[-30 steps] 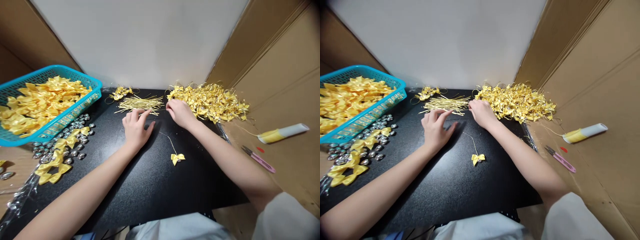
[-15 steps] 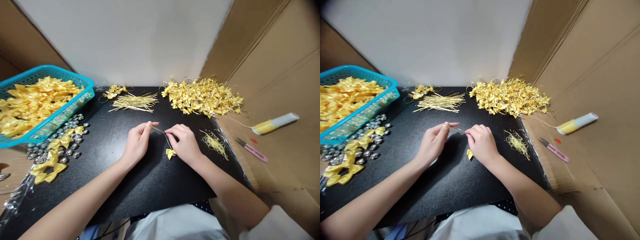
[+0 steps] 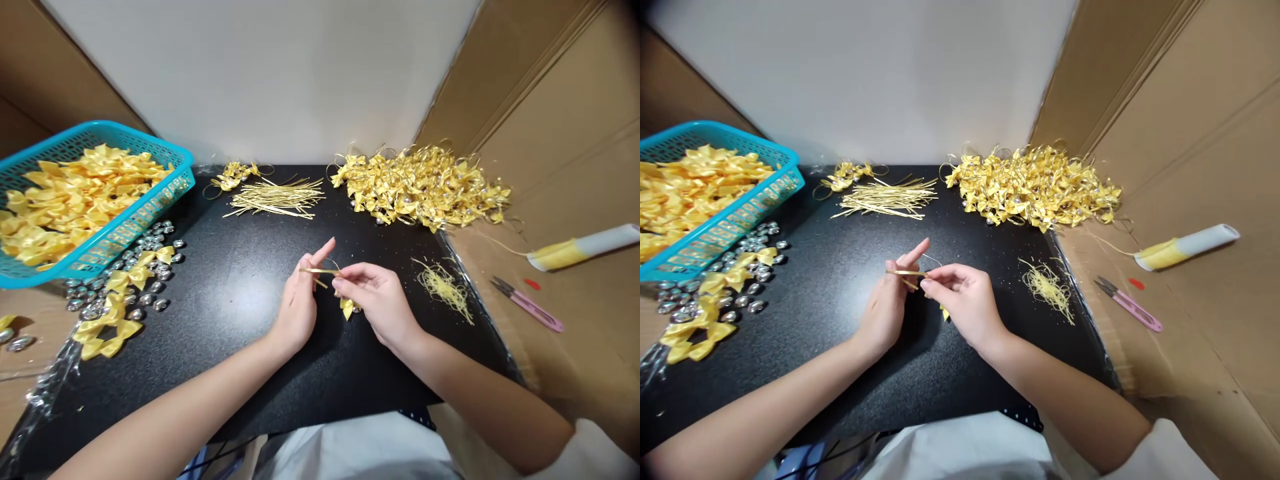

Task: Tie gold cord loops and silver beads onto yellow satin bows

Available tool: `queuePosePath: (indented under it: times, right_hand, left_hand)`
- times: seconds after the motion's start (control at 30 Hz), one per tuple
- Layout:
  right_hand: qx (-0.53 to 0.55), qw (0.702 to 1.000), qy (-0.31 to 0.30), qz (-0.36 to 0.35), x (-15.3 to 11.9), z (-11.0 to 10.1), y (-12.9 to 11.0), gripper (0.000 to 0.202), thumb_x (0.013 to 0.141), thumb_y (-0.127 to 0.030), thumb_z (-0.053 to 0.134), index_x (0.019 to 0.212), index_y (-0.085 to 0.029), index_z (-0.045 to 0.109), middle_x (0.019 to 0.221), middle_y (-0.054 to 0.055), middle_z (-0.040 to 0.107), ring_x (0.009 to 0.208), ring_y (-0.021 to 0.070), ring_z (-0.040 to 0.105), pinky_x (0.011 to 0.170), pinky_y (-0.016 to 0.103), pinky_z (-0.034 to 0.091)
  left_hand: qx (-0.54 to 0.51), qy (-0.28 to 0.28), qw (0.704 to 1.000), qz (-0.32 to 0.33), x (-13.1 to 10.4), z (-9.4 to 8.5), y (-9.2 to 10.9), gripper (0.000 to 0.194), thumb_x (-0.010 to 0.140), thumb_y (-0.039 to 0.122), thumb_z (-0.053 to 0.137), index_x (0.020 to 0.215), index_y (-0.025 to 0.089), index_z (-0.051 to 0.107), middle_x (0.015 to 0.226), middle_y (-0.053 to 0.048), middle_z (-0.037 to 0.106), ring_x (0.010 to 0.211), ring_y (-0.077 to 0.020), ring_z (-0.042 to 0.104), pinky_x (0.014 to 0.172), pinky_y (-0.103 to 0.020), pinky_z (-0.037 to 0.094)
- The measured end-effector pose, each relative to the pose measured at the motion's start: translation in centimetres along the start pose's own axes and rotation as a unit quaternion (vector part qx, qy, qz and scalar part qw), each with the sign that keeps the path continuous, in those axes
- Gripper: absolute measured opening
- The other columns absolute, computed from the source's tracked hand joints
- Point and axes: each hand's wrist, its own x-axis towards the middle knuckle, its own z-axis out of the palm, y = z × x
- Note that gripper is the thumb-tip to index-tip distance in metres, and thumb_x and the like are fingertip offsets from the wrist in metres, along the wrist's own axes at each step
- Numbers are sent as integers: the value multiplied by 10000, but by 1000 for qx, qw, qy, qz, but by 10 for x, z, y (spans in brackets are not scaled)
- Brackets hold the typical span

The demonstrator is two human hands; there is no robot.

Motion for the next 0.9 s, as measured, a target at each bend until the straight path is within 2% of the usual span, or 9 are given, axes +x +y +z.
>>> queuePosePath:
  times: [0.17, 0.33, 0.47, 0.6, 0.73, 0.8, 0.87, 0.9]
  right_hand:
    - [111, 990, -4, 86, -8, 7, -2, 225, 553, -248, 859, 682, -178, 687, 672, 4, 708, 646, 113, 671, 622, 221, 521]
    - [202, 965, -34, 162, -13, 9, 2, 235, 530, -182, 880, 683, -172, 703, 703, -10, 717, 690, 83, 674, 692, 179, 530]
    - [260, 946, -46, 187, -16, 11, 6, 237, 526, -175, 896, 674, -174, 711, 726, -26, 718, 680, 54, 649, 700, 152, 528]
    - [279, 937, -50, 202, -18, 12, 8, 226, 536, -200, 901, 671, -172, 721, 736, -23, 729, 693, 49, 650, 700, 141, 527]
    - [237, 959, -24, 153, -13, 10, 6, 245, 504, -242, 913, 657, -185, 730, 701, -20, 727, 676, 65, 655, 679, 162, 532]
    - [181, 979, -6, 95, -8, 5, 3, 229, 520, -259, 904, 659, -193, 735, 678, -15, 724, 651, 80, 660, 678, 195, 546]
    - [104, 994, 8, 17, -3, -1, -1, 185, 563, -249, 881, 677, -201, 744, 687, -3, 732, 642, 99, 670, 679, 228, 561]
    - [60, 998, 11, -24, -1, -4, -3, 157, 588, -234, 866, 686, -203, 748, 700, 5, 737, 647, 109, 676, 678, 240, 567]
  left_hand:
    - [-12, 45, 999, 21, -5, 3, -2, 657, 948, 601, 175, 1398, 243, 493, 685, -4, 404, 635, -147, 375, 642, -279, 374]
    - [3, 63, 997, 40, -6, 7, 0, 693, 938, 615, 121, 1412, 244, 466, 696, -18, 448, 609, -150, 356, 609, -282, 373]
    - [13, 60, 996, 60, -10, 11, -1, 698, 932, 609, 57, 1452, 287, 395, 777, -40, 512, 637, -157, 373, 631, -291, 398]
    - [32, 73, 992, 100, -14, 16, -8, 645, 940, 594, 78, 1468, 346, 352, 836, -34, 479, 701, -159, 395, 687, -305, 428]
    - [39, 30, 987, 152, -13, 11, -12, 549, 981, 511, 148, 1438, 348, 404, 890, -31, 444, 787, -154, 428, 727, -293, 445]
    - [46, -16, 980, 195, -8, 0, -10, 460, 972, 452, 346, 1383, 299, 486, 934, -31, 470, 846, -151, 451, 766, -286, 445]
    - [61, -64, 971, 220, 1, -14, -4, 414, 873, 355, 550, 1267, 231, 581, 935, -24, 519, 864, -148, 474, 781, -277, 434]
    - [61, -76, 972, 214, 6, -21, 0, 353, 847, 299, 553, 1181, 206, 622, 919, -21, 547, 856, -143, 490, 775, -271, 427]
